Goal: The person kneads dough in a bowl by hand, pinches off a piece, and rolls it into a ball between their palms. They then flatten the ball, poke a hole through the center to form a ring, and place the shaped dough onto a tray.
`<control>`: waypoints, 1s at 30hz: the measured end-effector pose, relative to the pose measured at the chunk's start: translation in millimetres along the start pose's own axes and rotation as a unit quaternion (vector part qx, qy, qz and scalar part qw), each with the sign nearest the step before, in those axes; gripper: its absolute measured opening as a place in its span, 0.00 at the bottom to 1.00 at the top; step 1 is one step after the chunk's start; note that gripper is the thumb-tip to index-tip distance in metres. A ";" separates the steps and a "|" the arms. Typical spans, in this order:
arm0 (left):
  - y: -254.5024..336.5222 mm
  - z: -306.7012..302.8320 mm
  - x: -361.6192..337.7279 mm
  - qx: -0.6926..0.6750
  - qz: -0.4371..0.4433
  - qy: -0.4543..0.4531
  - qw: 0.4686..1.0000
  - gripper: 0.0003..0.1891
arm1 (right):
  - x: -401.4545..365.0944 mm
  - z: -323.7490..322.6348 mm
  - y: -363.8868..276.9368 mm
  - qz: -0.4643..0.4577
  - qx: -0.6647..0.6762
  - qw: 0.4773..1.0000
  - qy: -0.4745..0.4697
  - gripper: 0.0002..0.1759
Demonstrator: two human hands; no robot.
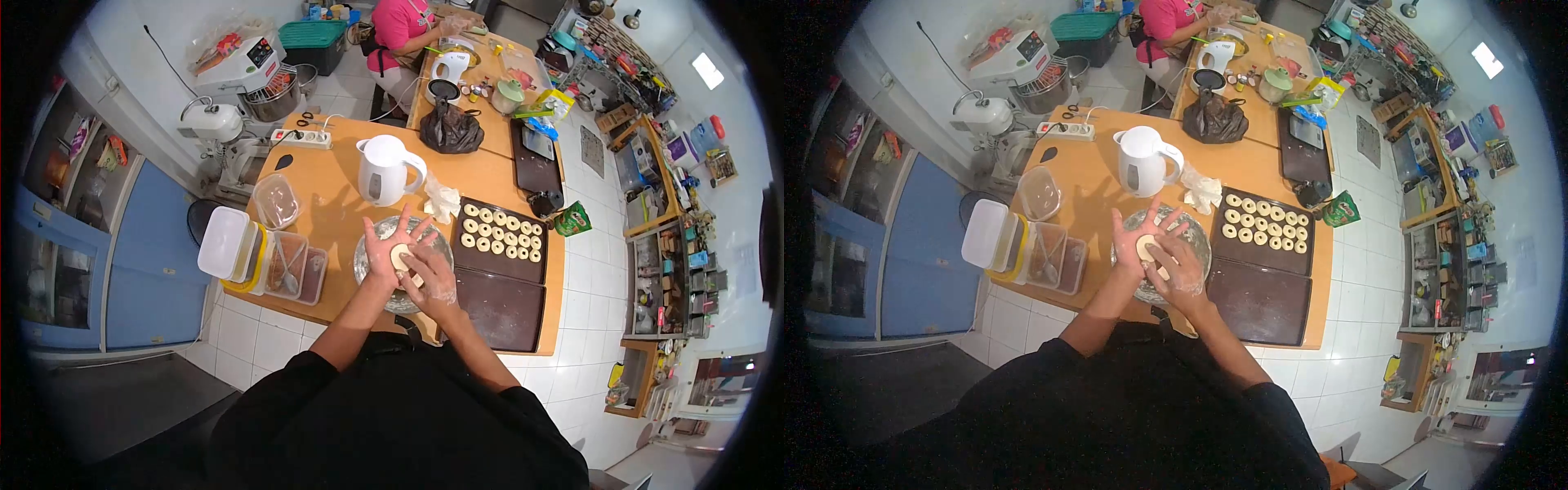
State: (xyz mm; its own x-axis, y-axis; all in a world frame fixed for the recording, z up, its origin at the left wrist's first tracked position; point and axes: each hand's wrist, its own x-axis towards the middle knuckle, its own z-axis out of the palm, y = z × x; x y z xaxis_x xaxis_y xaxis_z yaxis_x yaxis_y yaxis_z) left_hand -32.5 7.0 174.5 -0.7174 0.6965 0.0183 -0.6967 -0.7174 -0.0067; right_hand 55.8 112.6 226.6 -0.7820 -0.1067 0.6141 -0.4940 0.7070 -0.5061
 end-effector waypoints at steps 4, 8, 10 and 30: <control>1.6 -2.5 -0.4 -0.012 -0.002 0.000 1.000 0.55 | -8.9 2.5 3.5 0.002 0.027 1.000 0.003 0.20; 1.7 7.6 -5.5 0.073 0.016 0.025 0.997 0.55 | -4.1 1.1 -6.5 0.032 0.008 0.999 -0.008 0.19; 3.9 16.8 -4.6 0.089 0.032 0.039 0.995 0.54 | 0.3 1.7 -13.8 0.049 -0.006 0.999 -0.022 0.19; 6.7 12.0 -9.4 0.104 0.037 0.043 0.993 0.54 | 11.7 -9.4 -15.2 0.100 -0.034 0.988 -0.116 0.17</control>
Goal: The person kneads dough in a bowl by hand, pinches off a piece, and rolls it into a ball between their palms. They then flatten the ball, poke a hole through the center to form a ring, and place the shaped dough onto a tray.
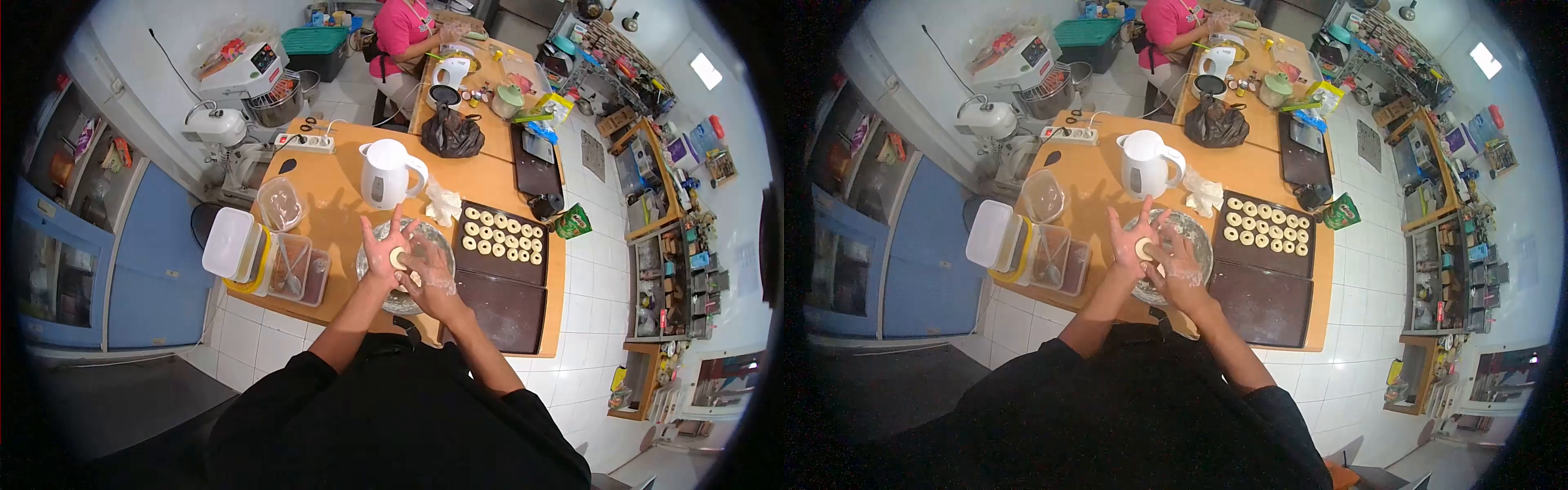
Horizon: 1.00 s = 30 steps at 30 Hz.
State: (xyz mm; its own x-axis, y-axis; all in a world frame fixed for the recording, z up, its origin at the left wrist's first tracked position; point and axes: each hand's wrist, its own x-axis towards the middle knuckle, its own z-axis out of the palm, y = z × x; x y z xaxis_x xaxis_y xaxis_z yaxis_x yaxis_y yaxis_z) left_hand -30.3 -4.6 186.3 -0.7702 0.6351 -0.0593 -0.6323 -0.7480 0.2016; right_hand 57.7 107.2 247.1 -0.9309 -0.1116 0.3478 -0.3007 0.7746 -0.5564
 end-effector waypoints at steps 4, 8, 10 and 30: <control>-6.2 -3.0 -2.9 0.082 0.017 0.113 0.990 0.54 | -5.0 11.6 33.3 -0.019 0.099 0.993 -0.054 0.18; -9.5 -2.5 1.5 0.070 0.035 0.170 0.982 0.55 | -8.1 20.9 41.6 -0.031 0.178 0.983 0.008 0.17; -7.8 11.8 3.1 0.094 0.064 0.185 0.976 0.55 | -7.6 17.8 33.1 -0.005 0.172 0.985 0.008 0.17; 9.7 40.8 -17.2 0.492 0.070 0.060 0.866 0.10 | 14.8 -13.6 36.9 0.296 0.755 0.584 -0.032 0.12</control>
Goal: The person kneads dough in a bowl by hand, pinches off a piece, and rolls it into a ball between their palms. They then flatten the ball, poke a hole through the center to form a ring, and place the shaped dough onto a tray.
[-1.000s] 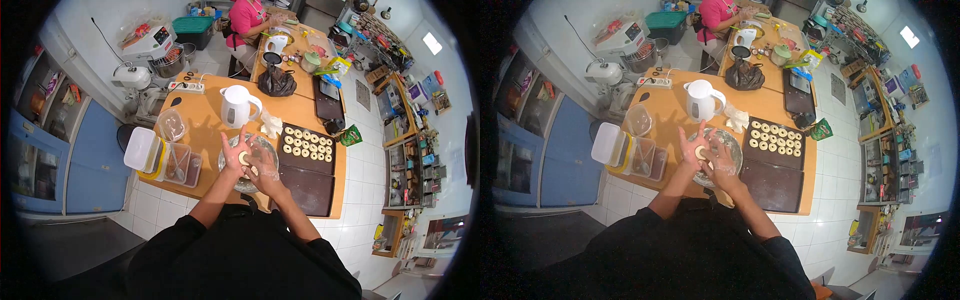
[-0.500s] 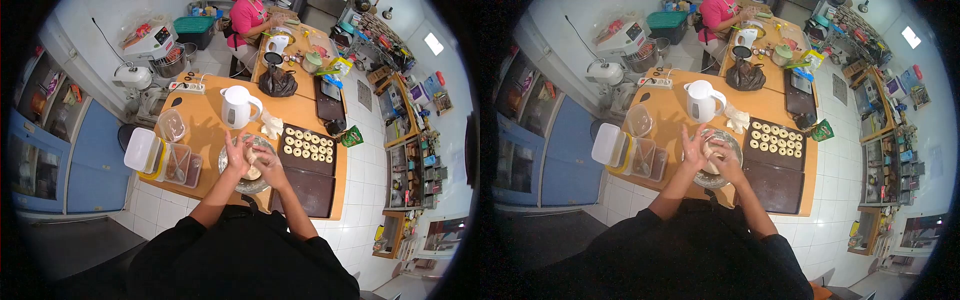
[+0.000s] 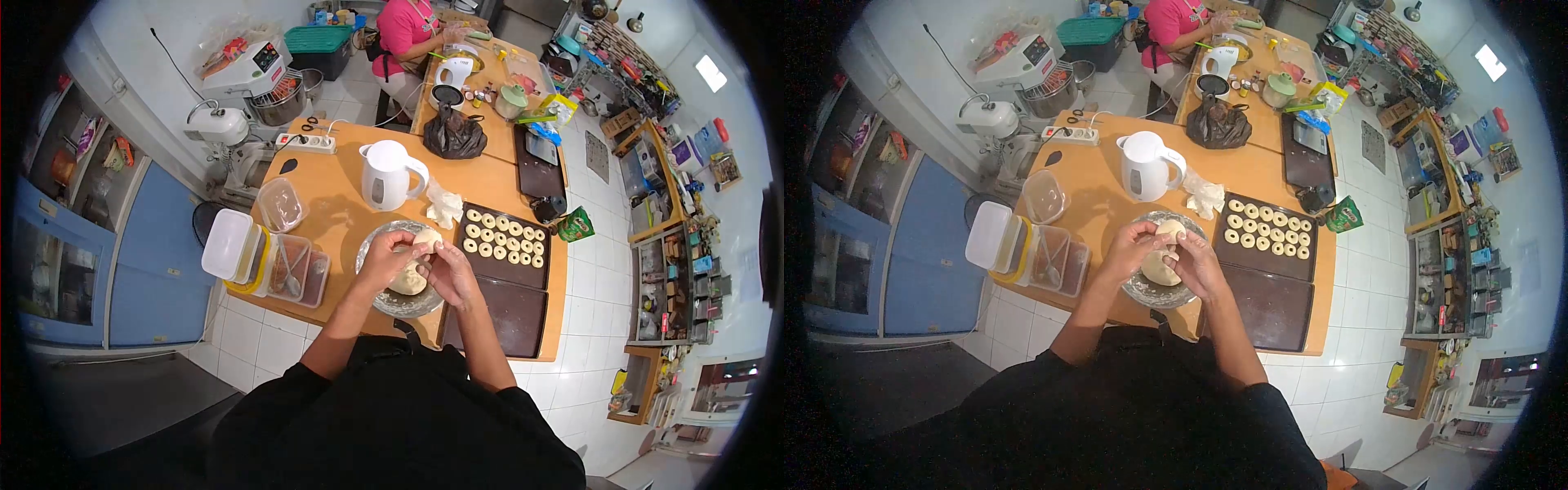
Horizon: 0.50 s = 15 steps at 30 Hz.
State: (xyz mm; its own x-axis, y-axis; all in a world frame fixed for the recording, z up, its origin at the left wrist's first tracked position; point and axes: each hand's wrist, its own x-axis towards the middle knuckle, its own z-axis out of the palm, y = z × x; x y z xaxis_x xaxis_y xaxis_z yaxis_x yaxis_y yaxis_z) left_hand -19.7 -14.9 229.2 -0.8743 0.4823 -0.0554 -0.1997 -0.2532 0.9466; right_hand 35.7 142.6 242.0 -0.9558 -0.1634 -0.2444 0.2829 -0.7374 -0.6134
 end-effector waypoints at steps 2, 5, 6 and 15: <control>2.0 3.3 -1.5 0.019 0.008 0.005 1.000 0.08 | 5.4 -12.3 6.1 0.005 0.033 0.999 -0.031 0.13; 1.8 8.3 -2.4 0.053 0.006 0.024 0.998 0.06 | 4.5 -10.2 5.8 0.018 0.084 0.994 -0.069 0.13; 1.6 9.0 -2.4 0.068 -0.005 0.038 0.997 0.07 | 4.2 -7.3 5.4 0.026 0.102 0.992 -0.075 0.13; 0.1 3.0 -2.6 0.008 -0.006 0.031 0.999 0.05 | 10.7 -1.4 12.9 -0.064 -0.061 0.995 0.051 0.10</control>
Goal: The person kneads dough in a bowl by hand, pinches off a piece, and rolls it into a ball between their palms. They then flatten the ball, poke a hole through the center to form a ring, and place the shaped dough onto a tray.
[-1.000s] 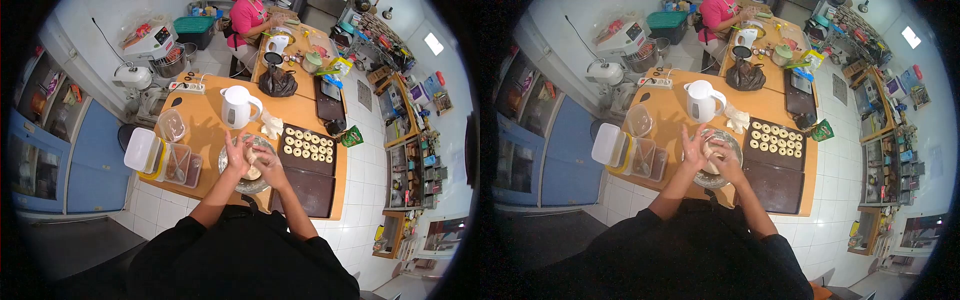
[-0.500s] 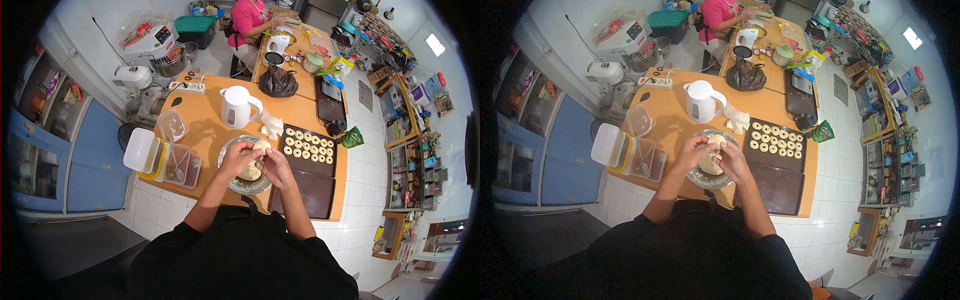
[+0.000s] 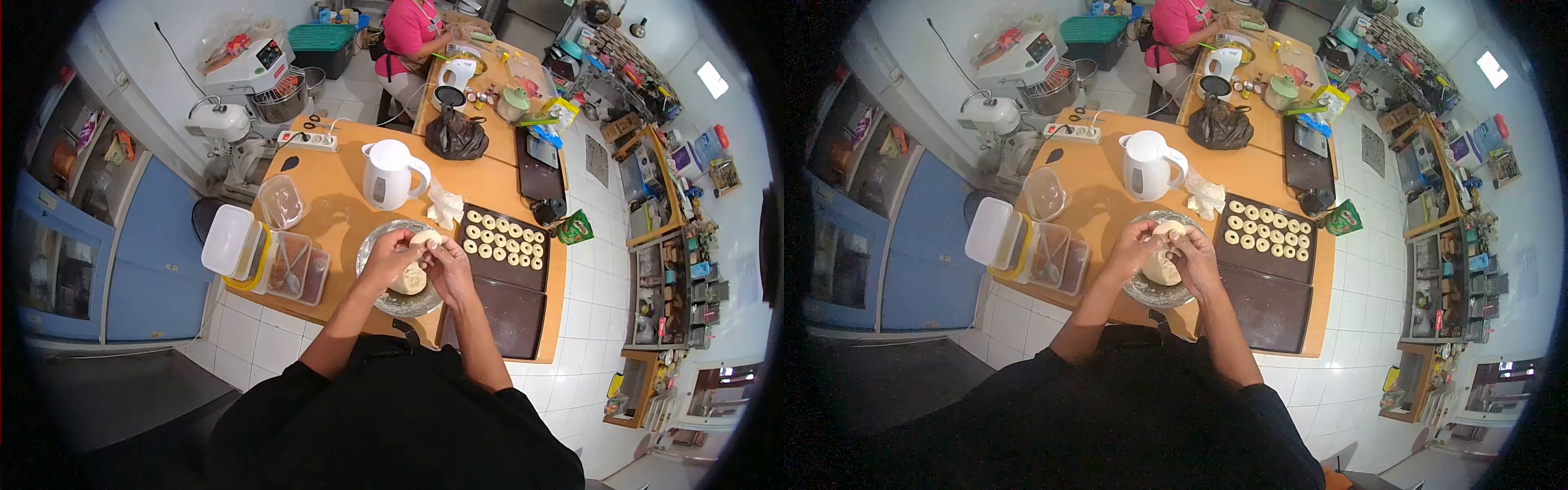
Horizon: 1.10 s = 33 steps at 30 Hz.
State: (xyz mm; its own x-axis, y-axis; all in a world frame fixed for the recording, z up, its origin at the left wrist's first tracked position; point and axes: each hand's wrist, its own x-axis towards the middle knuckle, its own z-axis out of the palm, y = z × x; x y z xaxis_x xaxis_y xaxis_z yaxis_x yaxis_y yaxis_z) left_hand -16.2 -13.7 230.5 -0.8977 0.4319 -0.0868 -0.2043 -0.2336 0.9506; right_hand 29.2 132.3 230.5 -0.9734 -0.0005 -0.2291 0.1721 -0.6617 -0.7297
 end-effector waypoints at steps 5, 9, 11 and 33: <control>0.1 2.0 -2.8 0.068 0.028 0.001 0.997 0.06 | 0.7 -1.5 -9.9 -0.015 0.009 1.000 -0.006 0.08; 3.7 3.3 -6.4 -0.002 -0.015 -0.006 1.000 0.06 | -4.6 -3.2 -16.3 0.030 0.023 0.999 -0.034 0.08; 5.4 2.4 -7.0 -0.047 -0.045 -0.035 0.997 0.06 | -9.1 0.0 -17.5 0.038 0.013 0.998 -0.037 0.08; -18.8 -2.1 -6.0 -0.122 -0.101 -0.072 0.985 0.08 | -6.1 -7.5 -7.3 -0.033 -0.019 0.999 -0.006 0.10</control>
State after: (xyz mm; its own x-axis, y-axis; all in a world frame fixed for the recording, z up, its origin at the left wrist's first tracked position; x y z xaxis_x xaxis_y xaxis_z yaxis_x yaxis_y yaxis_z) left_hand -7.8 -13.7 212.4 -0.7682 0.6055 -0.2078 -0.4770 -0.3250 0.8166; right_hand 35.0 142.8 232.4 -0.9845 0.0319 -0.1723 0.1137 -0.6320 -0.7665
